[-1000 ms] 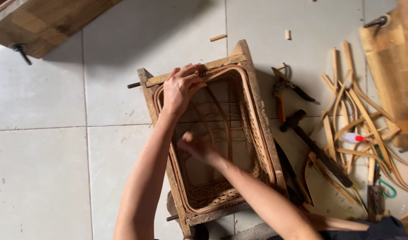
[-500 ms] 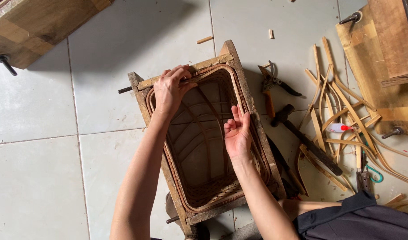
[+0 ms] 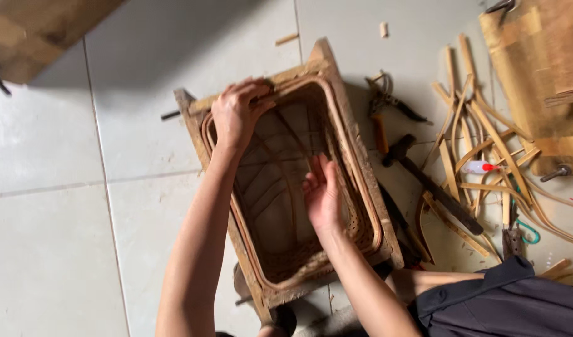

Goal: The person applies glue to the rim of a rectangular basket frame, then inserts and secures thin bamboo strips into the frame using a hammer and pliers. The person repeatedly adjusts and trims the strips to fit the basket's edge.

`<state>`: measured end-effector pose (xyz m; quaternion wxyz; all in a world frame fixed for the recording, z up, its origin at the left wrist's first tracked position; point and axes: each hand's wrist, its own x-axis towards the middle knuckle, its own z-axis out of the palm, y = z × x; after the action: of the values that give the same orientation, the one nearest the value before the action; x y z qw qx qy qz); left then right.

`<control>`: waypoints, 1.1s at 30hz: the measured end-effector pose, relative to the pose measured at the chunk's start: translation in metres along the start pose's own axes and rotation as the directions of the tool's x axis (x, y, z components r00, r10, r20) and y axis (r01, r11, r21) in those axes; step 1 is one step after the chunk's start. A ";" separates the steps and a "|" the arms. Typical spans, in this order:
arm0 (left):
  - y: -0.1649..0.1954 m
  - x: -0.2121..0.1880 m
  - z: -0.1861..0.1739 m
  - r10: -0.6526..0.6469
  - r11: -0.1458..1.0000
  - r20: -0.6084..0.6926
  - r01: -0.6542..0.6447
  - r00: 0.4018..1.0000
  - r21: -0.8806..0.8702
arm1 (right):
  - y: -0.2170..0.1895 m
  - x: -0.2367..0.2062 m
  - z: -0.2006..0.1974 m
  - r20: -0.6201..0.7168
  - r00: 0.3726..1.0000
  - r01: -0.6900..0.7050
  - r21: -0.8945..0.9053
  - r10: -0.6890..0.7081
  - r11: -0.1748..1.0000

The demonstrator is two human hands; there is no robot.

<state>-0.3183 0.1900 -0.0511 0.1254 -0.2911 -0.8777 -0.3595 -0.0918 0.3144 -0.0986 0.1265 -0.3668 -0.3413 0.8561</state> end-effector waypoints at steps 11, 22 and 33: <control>0.001 -0.002 0.001 -0.016 0.999 -0.009 0.016 1.000 0.030 | -0.021 0.040 -0.006 0.046 0.989 0.130 0.141 -0.138 0.981; -0.008 -0.003 0.018 -0.080 0.996 -0.016 0.081 0.997 0.047 | -0.020 0.025 0.009 0.012 0.995 0.097 0.010 -0.097 0.995; 0.003 0.001 0.011 -0.056 0.998 -0.060 0.058 0.997 0.037 | -0.029 0.019 0.017 0.352 0.933 0.019 0.157 -0.074 0.987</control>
<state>-0.3176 0.1997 -0.0564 0.1463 -0.2527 -0.8885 -0.3540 -0.1179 0.3361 -0.0811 0.1102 -0.1866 -0.3015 0.9285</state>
